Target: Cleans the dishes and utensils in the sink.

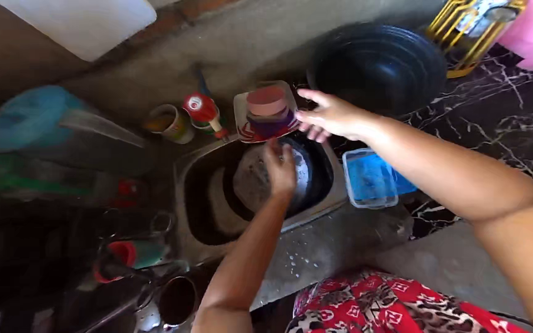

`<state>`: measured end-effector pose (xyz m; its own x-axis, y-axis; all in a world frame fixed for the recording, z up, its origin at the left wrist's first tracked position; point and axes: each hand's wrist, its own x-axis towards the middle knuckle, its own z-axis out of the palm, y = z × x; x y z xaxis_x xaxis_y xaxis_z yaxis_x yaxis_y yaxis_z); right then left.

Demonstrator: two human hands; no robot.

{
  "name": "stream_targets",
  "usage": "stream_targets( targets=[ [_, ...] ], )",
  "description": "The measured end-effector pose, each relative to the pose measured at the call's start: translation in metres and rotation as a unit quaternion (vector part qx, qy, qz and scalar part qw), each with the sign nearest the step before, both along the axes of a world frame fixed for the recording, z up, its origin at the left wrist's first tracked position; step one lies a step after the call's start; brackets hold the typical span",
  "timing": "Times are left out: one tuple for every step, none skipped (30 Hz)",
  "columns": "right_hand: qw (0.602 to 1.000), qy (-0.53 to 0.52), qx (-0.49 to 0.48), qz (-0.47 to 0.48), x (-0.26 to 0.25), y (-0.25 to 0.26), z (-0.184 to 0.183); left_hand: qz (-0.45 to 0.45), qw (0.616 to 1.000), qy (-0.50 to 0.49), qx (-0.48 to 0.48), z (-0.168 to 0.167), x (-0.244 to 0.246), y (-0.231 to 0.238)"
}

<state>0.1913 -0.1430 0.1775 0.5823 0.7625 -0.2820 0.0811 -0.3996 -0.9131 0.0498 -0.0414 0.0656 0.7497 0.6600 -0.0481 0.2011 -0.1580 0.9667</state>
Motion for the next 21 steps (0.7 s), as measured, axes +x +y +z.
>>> stream_targets(
  targets=[
    [0.999, -0.044, -0.016, 0.012, -0.002, -0.031, 0.005, -0.057, 0.998, 0.026, -0.001, 0.001, -0.004, -0.022],
    [0.995, -0.092, -0.038, 0.013, -0.005, -0.064, 0.006, -0.111, 0.992, 0.059, -0.008, 0.005, -0.005, -0.041],
    [0.988, -0.142, -0.065, 0.003, -0.008, -0.096, 0.002, -0.157, 0.983, 0.093, -0.018, 0.009, -0.004, -0.058],
    [0.977, -0.193, -0.089, -0.020, -0.010, -0.125, -0.006, -0.200, 0.971, 0.130, -0.031, 0.013, -0.001, -0.071],
    [0.963, -0.236, -0.118, -0.053, -0.012, -0.151, -0.017, -0.232, 0.958, 0.165, -0.042, 0.016, 0.002, -0.081],
    [0.951, -0.251, -0.157, -0.088, -0.013, -0.173, -0.027, -0.254, 0.945, 0.202, -0.048, 0.018, 0.004, -0.088],
    [0.944, -0.243, -0.189, -0.121, -0.014, -0.189, -0.038, -0.269, 0.934, 0.232, -0.046, 0.018, 0.007, -0.093],
    [0.942, -0.215, -0.216, -0.142, -0.015, -0.201, -0.049, -0.278, 0.926, 0.253, -0.040, 0.017, 0.008, -0.098],
    [0.946, -0.174, -0.231, -0.149, -0.016, -0.208, -0.058, -0.282, 0.922, 0.264, -0.031, 0.015, 0.009, -0.101],
    [0.953, -0.132, -0.228, -0.152, -0.020, -0.208, -0.065, -0.278, 0.923, 0.264, -0.022, 0.013, 0.009, -0.102],
    [0.961, -0.098, -0.204, -0.161, -0.026, -0.204, -0.070, -0.266, 0.930, 0.254, -0.014, 0.011, 0.006, -0.102],
    [0.968, -0.073, -0.158, -0.180, -0.033, -0.196, -0.072, -0.246, 0.939, 0.240, -0.007, 0.012, 0.002, -0.099],
    [0.972, -0.058, -0.093, -0.206, -0.040, -0.186, -0.071, -0.220, 0.949, 0.225, 0.001, 0.014, -0.004, -0.092],
    [0.972, -0.050, -0.026, -0.226, -0.045, -0.176, -0.067, -0.194, 0.956, 0.222, 0.013, 0.016, -0.011, -0.080],
    [0.969, -0.044, 0.032, -0.241, -0.050, -0.166, -0.061, -0.168, 0.959, 0.229, 0.026, 0.015, -0.019, -0.064],
    [0.964, -0.036, 0.075, -0.253, -0.053, -0.157, -0.056, -0.142, 0.960, 0.238, 0.034, 0.010, -0.028, -0.044],
    [0.959, -0.027, 0.105, -0.261, -0.056, -0.147, -0.052, -0.122, 0.961, 0.248, 0.029, 0.000, -0.038, -0.020],
    [0.956, -0.019, 0.127, -0.263, -0.059, -0.137, -0.050, -0.110, 0.958, 0.266, 0.015, -0.015, -0.047, 0.003],
    [0.956, -0.010, 0.138, -0.259, -0.062, -0.127, -0.050, -0.103, 0.951, 0.290, 0.002, -0.030, -0.055, 0.023],
    [0.958, -0.006, 0.136, -0.251, -0.065, -0.115, -0.052, -0.098, 0.943, 0.318, -0.001, -0.042, -0.060, 0.037],
    [0.964, -0.015, 0.121, -0.237, -0.068, -0.102, -0.054, -0.099, 0.929, 0.357, 0.015, -0.052, -0.062, 0.047]
  ],
)
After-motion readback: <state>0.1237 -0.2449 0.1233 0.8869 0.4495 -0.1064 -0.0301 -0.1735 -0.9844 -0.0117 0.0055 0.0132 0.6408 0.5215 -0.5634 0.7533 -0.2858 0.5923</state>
